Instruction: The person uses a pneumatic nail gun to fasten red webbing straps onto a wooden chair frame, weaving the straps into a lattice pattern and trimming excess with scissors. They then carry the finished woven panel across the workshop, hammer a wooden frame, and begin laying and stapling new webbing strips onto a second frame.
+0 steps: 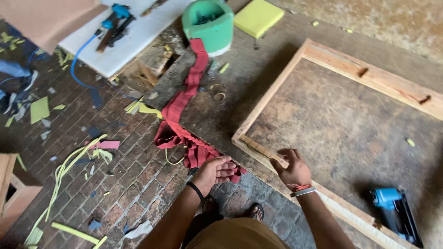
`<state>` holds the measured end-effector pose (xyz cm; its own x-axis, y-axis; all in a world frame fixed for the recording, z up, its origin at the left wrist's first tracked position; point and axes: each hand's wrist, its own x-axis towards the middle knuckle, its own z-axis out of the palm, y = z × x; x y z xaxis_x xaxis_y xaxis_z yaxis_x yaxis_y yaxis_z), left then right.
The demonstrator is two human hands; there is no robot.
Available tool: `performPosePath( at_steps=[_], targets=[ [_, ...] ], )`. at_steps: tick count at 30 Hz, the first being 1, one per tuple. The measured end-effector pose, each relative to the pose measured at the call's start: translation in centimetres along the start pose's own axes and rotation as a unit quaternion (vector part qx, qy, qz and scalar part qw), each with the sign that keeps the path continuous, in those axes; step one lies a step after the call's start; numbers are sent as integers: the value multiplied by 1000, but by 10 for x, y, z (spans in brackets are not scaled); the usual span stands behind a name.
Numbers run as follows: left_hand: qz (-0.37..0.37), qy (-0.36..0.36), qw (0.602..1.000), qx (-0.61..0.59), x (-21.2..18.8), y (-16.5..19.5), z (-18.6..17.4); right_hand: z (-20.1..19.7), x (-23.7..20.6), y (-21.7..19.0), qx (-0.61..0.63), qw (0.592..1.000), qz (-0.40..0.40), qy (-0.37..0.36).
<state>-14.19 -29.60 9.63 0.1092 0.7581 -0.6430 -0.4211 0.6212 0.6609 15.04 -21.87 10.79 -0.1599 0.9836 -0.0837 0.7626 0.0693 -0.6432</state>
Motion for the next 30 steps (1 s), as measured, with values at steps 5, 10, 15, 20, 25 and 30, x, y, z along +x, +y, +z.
performPosePath(
  at_steps=[5,10,15,20,25,30],
  targets=[
    [95,-8,987,-131,-10,21,-55,50,15,-136,144,977,-141,-75],
    [252,-130,905,-318,-1,45,-103,142,7,-254,102,930,-352,-21],
    [360,-120,862,-336,-28,91,-177,238,40,-320,147,811,-566,-39],
    [322,-142,876,-329,-93,154,-270,345,104,-379,397,856,-298,-143],
    [343,-169,907,-177,-131,209,-369,415,148,-419,189,942,-208,-185],
    [281,-51,939,-193,-118,237,-458,462,200,-458,140,952,-116,-246]
  ],
)
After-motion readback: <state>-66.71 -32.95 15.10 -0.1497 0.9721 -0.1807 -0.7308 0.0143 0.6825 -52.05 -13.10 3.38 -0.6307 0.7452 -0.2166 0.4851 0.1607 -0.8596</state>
